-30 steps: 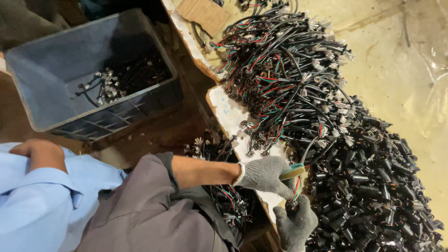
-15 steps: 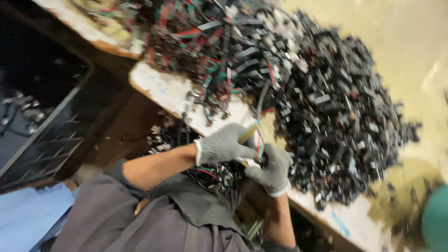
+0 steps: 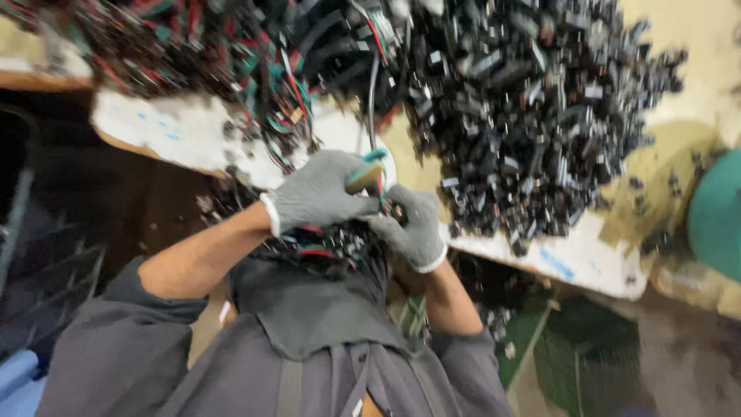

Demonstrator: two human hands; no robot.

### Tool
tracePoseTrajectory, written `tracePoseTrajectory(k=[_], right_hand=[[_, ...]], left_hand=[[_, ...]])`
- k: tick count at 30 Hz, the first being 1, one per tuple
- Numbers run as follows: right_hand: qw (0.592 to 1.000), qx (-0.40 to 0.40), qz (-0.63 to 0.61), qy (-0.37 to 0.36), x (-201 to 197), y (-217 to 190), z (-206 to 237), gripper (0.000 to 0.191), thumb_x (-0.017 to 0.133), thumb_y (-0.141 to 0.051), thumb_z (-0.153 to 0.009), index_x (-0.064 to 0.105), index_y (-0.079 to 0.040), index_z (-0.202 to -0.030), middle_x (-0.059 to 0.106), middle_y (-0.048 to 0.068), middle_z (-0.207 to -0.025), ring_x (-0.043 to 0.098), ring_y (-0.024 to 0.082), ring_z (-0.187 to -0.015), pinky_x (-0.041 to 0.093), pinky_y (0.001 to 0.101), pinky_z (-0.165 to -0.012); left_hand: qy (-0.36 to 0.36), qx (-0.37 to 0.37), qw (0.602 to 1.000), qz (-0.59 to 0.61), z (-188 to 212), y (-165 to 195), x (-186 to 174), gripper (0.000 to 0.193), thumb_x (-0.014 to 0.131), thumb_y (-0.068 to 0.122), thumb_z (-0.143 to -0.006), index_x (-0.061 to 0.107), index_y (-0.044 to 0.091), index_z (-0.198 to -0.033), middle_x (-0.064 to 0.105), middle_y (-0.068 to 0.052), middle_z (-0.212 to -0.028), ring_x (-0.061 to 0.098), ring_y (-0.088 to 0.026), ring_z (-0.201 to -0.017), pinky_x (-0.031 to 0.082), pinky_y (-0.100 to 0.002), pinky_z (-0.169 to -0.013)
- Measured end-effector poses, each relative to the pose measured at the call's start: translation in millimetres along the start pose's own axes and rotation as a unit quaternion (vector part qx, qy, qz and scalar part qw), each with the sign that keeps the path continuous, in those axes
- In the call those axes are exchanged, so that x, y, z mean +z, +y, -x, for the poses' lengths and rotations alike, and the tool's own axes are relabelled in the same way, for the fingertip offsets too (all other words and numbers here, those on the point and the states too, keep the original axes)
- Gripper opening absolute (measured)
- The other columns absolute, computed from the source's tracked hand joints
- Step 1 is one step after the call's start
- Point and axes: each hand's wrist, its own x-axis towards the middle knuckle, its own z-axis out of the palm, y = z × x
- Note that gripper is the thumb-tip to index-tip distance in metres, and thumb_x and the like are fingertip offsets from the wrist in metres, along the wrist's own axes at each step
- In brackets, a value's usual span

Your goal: The person wearing work gloves uses pliers to cut and strip insulation from the ends of black electrical wires at a workbench, processing one wire at a time and placing the prepared wires aside while handling piles of wire harnesses and connectors.

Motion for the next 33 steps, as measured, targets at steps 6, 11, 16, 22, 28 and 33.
tracePoseTrajectory(k=[6, 11, 16, 22, 28, 33], right_hand=[[0.991, -0.104, 0.088, -0.011, -2, 1, -1, 0.038, 0.084, -0.041, -0.081, 0.063, -0.010, -0.083, 0.057, 0.010, -0.066, 0.061, 0.034, -0.061, 0.046, 0.0437, -0.059], [0.971, -0.110, 0.202, -0.068, -5, -12, -10, 0.048, 0.083, -0.057, -0.080, 0.066, -0.012, -0.086, 0.060, 0.009, -0.062, 0.062, 0.035, -0.057, 0.045, 0.0451, -0.053], [0.942, -0.093, 0.291, -0.142, -3, -22, -14, 0.049, 0.079, -0.061, -0.083, 0.072, -0.012, -0.079, 0.060, 0.010, -0.054, 0.062, 0.034, -0.050, 0.046, 0.0455, -0.048], [0.949, -0.176, 0.237, -0.111, 5, -20, -14, 0.054, 0.080, -0.061, -0.078, 0.067, -0.010, -0.065, 0.062, 0.012, -0.061, 0.062, 0.035, -0.053, 0.048, 0.0442, -0.050], [0.992, -0.053, 0.098, -0.052, 12, -7, 8, 0.036, 0.077, -0.037, -0.080, 0.061, -0.006, -0.071, 0.056, 0.012, -0.057, 0.060, 0.034, -0.054, 0.046, 0.0444, -0.054], [0.999, -0.003, -0.030, 0.042, 21, 18, 42, 0.011, 0.060, -0.011, -0.084, 0.059, -0.005, -0.076, 0.055, 0.013, -0.065, 0.058, 0.030, -0.058, 0.045, 0.0397, -0.059]], left_hand=[[0.013, -0.116, 0.986, 0.116, 13, -10, 13, 0.024, 0.076, 0.026, -0.080, 0.076, 0.004, -0.091, 0.066, -0.001, -0.067, 0.059, -0.008, -0.060, 0.049, -0.029, -0.057], [-0.033, -0.249, 0.934, 0.252, 13, -15, 9, 0.027, 0.076, 0.033, -0.077, 0.080, 0.010, -0.091, 0.065, 0.005, -0.066, 0.053, -0.005, -0.052, 0.041, -0.024, -0.047], [0.021, -0.210, 0.968, 0.135, 3, -14, 25, 0.035, 0.083, 0.037, -0.080, 0.076, 0.003, -0.082, 0.065, -0.001, -0.065, 0.057, -0.008, -0.058, 0.046, -0.029, -0.054], [0.063, -0.128, 0.986, 0.088, -1, -30, 43, 0.034, 0.083, 0.035, -0.079, 0.072, 0.004, -0.088, 0.070, -0.004, -0.074, 0.063, -0.011, -0.067, 0.054, -0.031, -0.066], [0.226, -0.051, 0.967, -0.103, 19, -49, 32, 0.024, 0.081, 0.028, -0.086, 0.076, 0.007, -0.099, 0.072, -0.013, -0.090, 0.070, -0.028, -0.080, 0.056, -0.040, -0.073], [0.321, -0.016, 0.899, -0.297, 44, -38, 15, 0.019, 0.078, 0.021, -0.091, 0.079, 0.012, -0.108, 0.068, -0.017, -0.095, 0.069, -0.035, -0.076, 0.054, -0.046, -0.063]])
